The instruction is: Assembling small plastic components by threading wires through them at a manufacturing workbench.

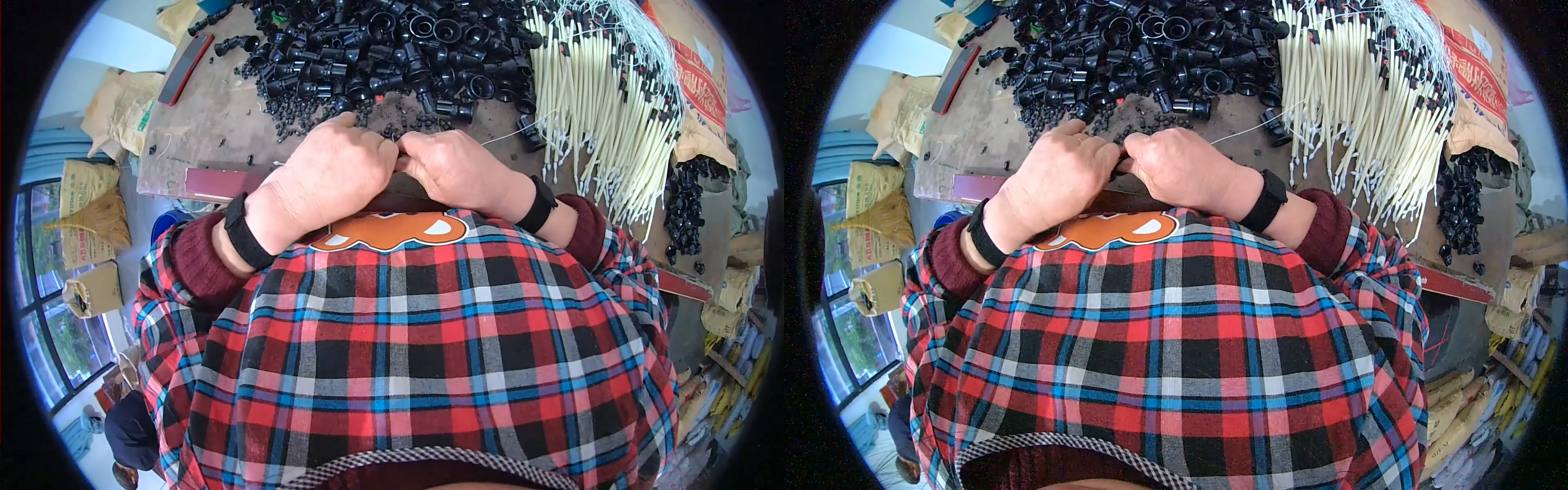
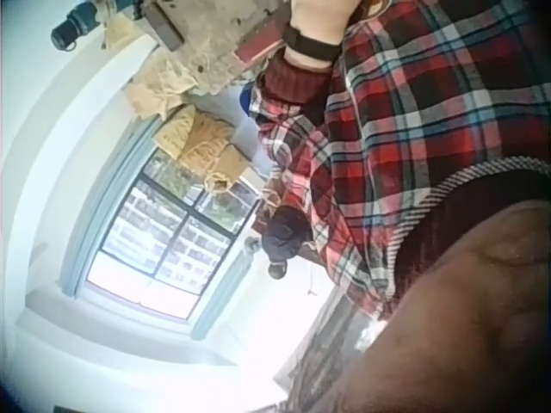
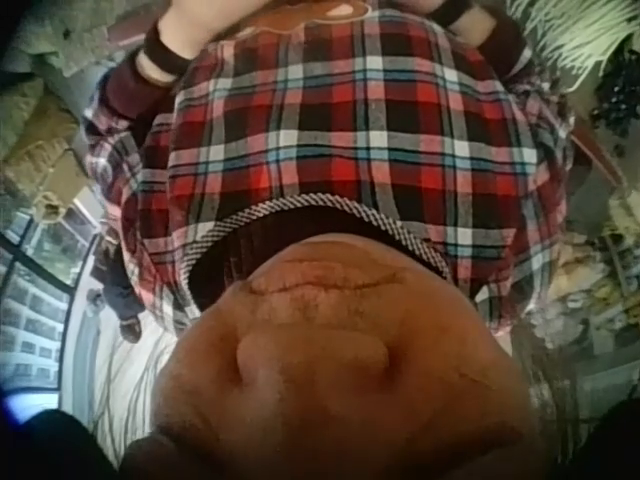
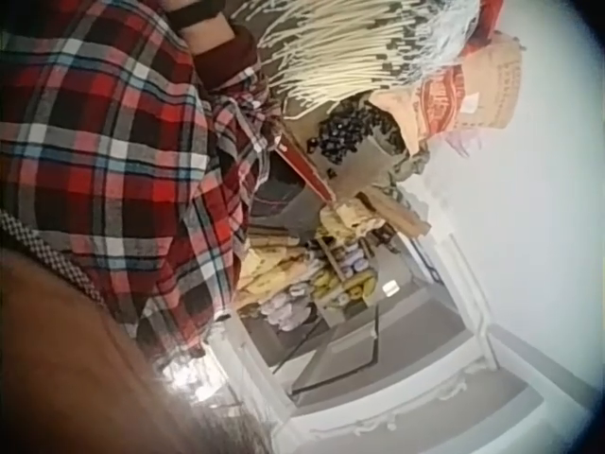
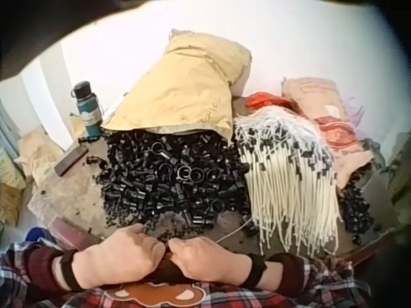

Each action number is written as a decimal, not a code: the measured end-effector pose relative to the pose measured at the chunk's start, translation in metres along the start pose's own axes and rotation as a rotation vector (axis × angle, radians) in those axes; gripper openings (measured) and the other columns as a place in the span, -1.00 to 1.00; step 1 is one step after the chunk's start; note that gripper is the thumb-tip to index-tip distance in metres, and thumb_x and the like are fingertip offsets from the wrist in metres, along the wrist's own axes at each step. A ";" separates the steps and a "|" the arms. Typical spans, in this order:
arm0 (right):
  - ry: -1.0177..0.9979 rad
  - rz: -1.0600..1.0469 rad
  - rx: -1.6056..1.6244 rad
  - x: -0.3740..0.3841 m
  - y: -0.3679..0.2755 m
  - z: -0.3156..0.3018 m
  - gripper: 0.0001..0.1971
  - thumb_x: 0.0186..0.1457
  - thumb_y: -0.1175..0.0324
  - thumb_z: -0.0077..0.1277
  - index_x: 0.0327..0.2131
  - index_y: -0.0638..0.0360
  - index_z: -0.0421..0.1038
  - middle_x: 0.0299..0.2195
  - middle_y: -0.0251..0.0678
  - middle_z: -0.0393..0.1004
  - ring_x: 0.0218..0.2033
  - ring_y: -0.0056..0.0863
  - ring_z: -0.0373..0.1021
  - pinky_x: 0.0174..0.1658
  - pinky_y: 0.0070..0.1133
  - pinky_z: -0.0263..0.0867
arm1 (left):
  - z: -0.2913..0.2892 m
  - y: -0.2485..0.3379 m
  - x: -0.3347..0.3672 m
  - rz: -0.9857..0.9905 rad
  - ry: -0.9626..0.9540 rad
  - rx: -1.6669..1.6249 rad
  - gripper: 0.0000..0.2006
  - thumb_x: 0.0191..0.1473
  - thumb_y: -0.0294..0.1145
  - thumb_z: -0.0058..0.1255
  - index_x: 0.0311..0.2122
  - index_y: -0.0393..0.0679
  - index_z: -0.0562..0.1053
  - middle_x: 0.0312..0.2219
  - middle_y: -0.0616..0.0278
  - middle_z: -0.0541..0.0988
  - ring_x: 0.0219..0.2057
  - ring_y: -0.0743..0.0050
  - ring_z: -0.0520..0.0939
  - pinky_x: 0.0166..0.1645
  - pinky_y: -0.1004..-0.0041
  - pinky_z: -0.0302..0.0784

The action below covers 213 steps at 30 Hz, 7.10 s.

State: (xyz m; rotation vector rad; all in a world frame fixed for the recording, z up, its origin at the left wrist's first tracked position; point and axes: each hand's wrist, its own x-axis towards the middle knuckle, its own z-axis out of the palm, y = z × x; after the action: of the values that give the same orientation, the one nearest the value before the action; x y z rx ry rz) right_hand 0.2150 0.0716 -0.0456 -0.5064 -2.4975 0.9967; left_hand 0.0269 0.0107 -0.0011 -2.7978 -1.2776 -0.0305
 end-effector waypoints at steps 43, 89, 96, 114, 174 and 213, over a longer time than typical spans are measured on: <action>0.323 0.570 0.897 -0.023 0.027 -0.045 -0.96 0.04 0.44 0.04 -0.41 0.16 0.47 -0.56 -0.59 0.38 -0.67 -0.91 0.10 -0.65 -0.86 -0.09 | 0.036 -0.024 0.069 -0.164 -0.153 -0.220 -0.88 -0.08 -0.50 -0.03 -0.38 -0.21 0.50 -0.43 0.04 0.56 -0.37 0.03 0.60 -0.26 0.24 0.53; 0.463 0.361 0.859 -0.010 0.002 -0.019 -0.94 0.02 0.53 0.07 -0.38 0.25 0.48 -0.49 -0.49 0.45 -0.52 -0.85 0.27 -0.49 -0.84 0.16 | 0.005 0.003 0.028 -0.472 0.365 -1.019 -0.83 0.12 -0.35 0.00 -0.40 -0.24 0.45 -0.59 0.24 0.49 -0.58 0.46 0.48 -0.50 0.50 0.38; 0.391 0.310 0.720 -0.011 0.004 -0.019 -0.92 0.00 0.55 0.06 -0.36 0.28 0.48 -0.50 -0.49 0.45 -0.49 -0.82 0.27 -0.41 -0.82 0.18 | -0.010 -0.001 0.028 -0.222 0.353 -0.635 -0.77 0.17 -0.25 -0.07 -0.39 -0.22 0.43 -0.62 0.32 0.38 -0.57 0.58 0.41 -0.50 0.56 0.30; 0.336 0.247 0.267 -0.028 0.006 -0.070 -0.83 0.16 0.35 -0.04 -0.39 0.25 0.45 -0.50 -0.49 0.42 -0.49 -0.76 0.28 -0.41 -0.79 0.17 | -0.021 -0.013 0.011 -0.353 0.256 -0.647 -0.76 0.09 -0.32 -0.04 -0.52 -0.25 0.39 -0.70 0.32 0.32 -0.64 0.65 0.34 -0.56 0.53 0.24; 0.657 0.692 -0.302 -0.083 0.101 -0.140 -0.75 0.09 0.26 -0.01 -0.49 0.26 0.43 -0.63 -0.28 0.42 -0.62 -0.48 0.36 -0.53 -0.53 0.24 | -0.015 -0.045 -0.035 -0.468 0.184 -0.322 -0.83 -0.01 -0.50 -0.07 -0.26 -0.13 0.46 -0.39 0.07 0.50 -0.37 0.01 0.58 -0.33 0.26 0.49; 0.391 0.264 1.106 -0.005 0.010 -0.041 -0.91 0.16 0.40 -0.08 -0.34 0.19 0.39 -0.55 -0.31 0.47 -0.56 -0.52 0.43 -0.46 -0.63 0.38 | 0.005 -0.024 -0.010 -0.473 0.076 -1.604 -0.69 0.14 -0.41 0.00 0.00 -0.21 0.36 -0.31 0.33 0.52 -0.37 0.66 0.58 -0.30 0.63 0.50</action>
State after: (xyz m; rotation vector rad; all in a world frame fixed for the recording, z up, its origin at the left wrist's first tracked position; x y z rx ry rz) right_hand 0.2415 0.0993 -0.0269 -0.5654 -1.2560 1.9181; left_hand 0.0025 0.0188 -0.0056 -3.0757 -2.6006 -1.9178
